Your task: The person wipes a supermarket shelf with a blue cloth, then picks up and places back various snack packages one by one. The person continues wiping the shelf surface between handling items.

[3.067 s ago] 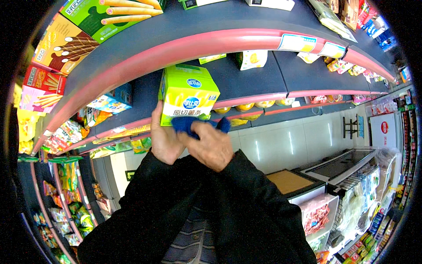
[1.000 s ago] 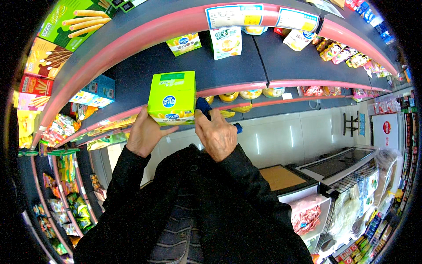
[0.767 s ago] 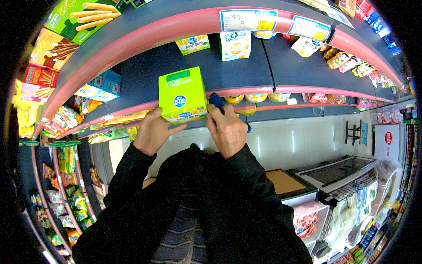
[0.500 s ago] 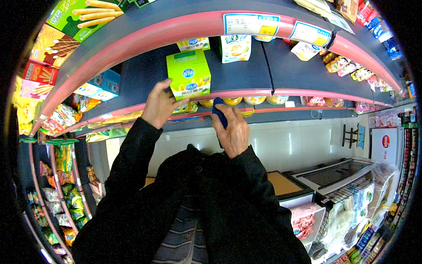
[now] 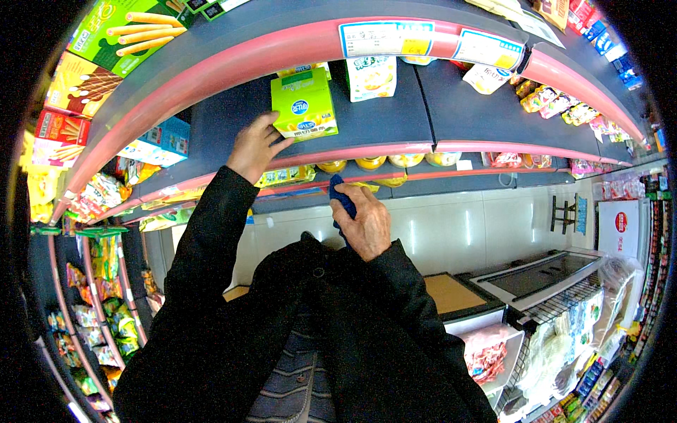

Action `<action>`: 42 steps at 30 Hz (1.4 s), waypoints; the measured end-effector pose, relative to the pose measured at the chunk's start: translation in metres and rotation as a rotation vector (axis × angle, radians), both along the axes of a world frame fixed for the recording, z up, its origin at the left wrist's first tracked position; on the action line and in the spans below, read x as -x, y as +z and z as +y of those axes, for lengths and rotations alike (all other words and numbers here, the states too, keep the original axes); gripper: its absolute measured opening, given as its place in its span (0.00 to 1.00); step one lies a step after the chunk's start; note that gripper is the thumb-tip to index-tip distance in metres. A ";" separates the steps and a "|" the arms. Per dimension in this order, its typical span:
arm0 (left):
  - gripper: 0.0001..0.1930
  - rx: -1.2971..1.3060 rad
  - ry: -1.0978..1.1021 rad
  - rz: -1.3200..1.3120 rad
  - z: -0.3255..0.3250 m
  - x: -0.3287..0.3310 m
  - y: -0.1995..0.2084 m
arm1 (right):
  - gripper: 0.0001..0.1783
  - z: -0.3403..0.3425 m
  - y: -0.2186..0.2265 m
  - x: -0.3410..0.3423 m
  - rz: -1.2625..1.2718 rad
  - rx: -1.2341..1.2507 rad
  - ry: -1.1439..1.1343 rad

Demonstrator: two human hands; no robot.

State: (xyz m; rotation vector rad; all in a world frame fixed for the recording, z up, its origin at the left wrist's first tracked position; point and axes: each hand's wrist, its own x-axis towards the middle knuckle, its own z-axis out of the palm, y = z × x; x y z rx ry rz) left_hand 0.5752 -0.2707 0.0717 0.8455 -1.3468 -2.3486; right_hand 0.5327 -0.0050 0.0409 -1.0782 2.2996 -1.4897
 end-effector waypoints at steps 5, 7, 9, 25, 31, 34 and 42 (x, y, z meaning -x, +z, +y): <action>0.17 0.100 0.010 -0.007 -0.008 0.013 0.001 | 0.17 0.002 0.008 -0.003 -0.089 -0.080 0.027; 0.17 0.106 0.024 -0.009 -0.008 0.018 0.000 | 0.17 0.004 0.009 -0.003 -0.097 -0.097 0.031; 0.17 0.076 0.040 0.001 -0.008 0.023 0.000 | 0.18 0.006 0.008 -0.004 -0.098 -0.103 0.026; 0.28 0.390 0.143 -0.049 -0.009 0.049 0.002 | 0.17 0.022 0.007 -0.003 -0.129 -0.106 -0.001; 0.26 0.453 0.096 0.205 -0.057 0.094 -0.009 | 0.17 0.029 -0.001 -0.005 -0.116 -0.096 -0.049; 0.25 0.478 0.101 0.182 -0.109 0.102 -0.051 | 0.17 0.031 0.002 -0.007 -0.137 -0.094 -0.041; 0.23 0.508 0.017 0.198 -0.106 0.122 -0.043 | 0.17 0.049 -0.009 -0.008 -0.147 -0.110 -0.131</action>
